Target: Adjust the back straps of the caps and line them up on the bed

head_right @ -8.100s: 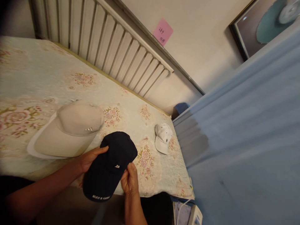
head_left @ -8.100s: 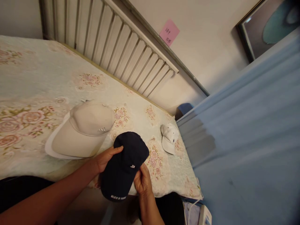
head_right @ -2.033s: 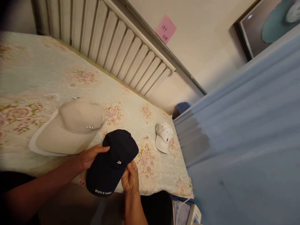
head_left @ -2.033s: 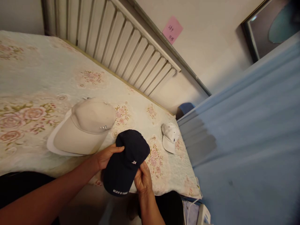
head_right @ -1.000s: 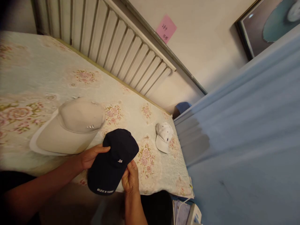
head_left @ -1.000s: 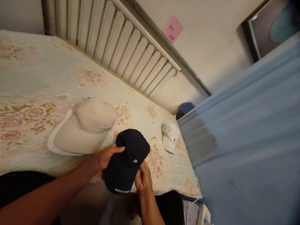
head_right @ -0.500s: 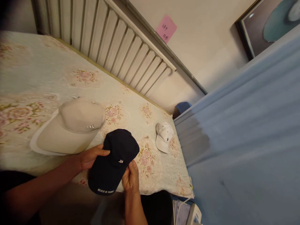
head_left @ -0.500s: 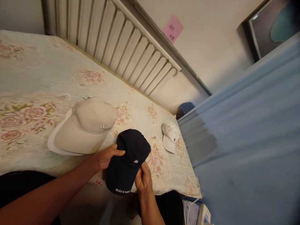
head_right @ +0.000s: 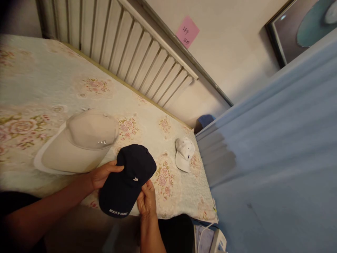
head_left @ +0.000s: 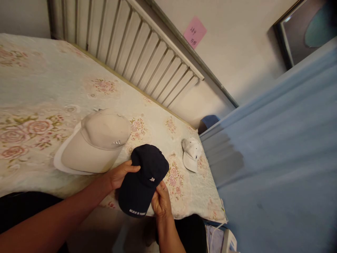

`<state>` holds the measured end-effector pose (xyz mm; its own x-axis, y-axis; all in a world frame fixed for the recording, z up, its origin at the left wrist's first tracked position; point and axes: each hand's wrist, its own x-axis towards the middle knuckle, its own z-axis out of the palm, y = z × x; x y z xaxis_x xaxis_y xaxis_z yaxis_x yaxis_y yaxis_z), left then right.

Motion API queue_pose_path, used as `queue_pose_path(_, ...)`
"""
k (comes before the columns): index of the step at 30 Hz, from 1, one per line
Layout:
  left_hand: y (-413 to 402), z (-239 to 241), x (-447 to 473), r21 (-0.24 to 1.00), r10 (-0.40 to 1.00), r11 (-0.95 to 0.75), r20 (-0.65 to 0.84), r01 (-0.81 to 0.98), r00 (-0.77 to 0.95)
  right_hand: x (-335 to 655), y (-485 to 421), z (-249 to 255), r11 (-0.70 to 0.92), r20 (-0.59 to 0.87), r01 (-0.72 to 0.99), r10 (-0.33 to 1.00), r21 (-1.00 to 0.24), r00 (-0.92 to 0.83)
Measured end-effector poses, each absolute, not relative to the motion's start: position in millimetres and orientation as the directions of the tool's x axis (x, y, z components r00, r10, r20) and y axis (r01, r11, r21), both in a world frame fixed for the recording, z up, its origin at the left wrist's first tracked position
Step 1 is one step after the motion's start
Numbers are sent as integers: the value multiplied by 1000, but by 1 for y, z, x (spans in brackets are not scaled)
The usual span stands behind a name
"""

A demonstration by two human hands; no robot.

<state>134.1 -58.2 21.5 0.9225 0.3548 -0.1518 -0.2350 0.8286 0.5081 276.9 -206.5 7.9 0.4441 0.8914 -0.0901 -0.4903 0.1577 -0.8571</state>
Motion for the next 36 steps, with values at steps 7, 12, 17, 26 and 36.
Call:
queue_pose_path(7, -58, 19, 134, 526, 352, 820, -152, -226, 923, 278, -206, 5, 178, -85, -501, 885, -847, 458)
queue_pose_path(12, -59, 16, 135, 519, 350, 823, -142, -231, 926, 279, -206, 4, 206, -68, -500, 877, -841, 476)
queue_pose_path(17, -58, 14, 136, 523, 344, 823, -151, -221, 927, 280, -206, 1, 232, -64, -506, 864, -831, 500)
queue_pose_path(26, -59, 15, 135, 533, 354, 818, -168, -218, 920, 279, -205, 2, 218, -96, -495, 840, -841, 534)
queue_pose_path(36, -59, 19, 134, 523, 353, 824, -173, -218, 920, 277, -206, 8, 174, -95, -490, 874, -854, 477)
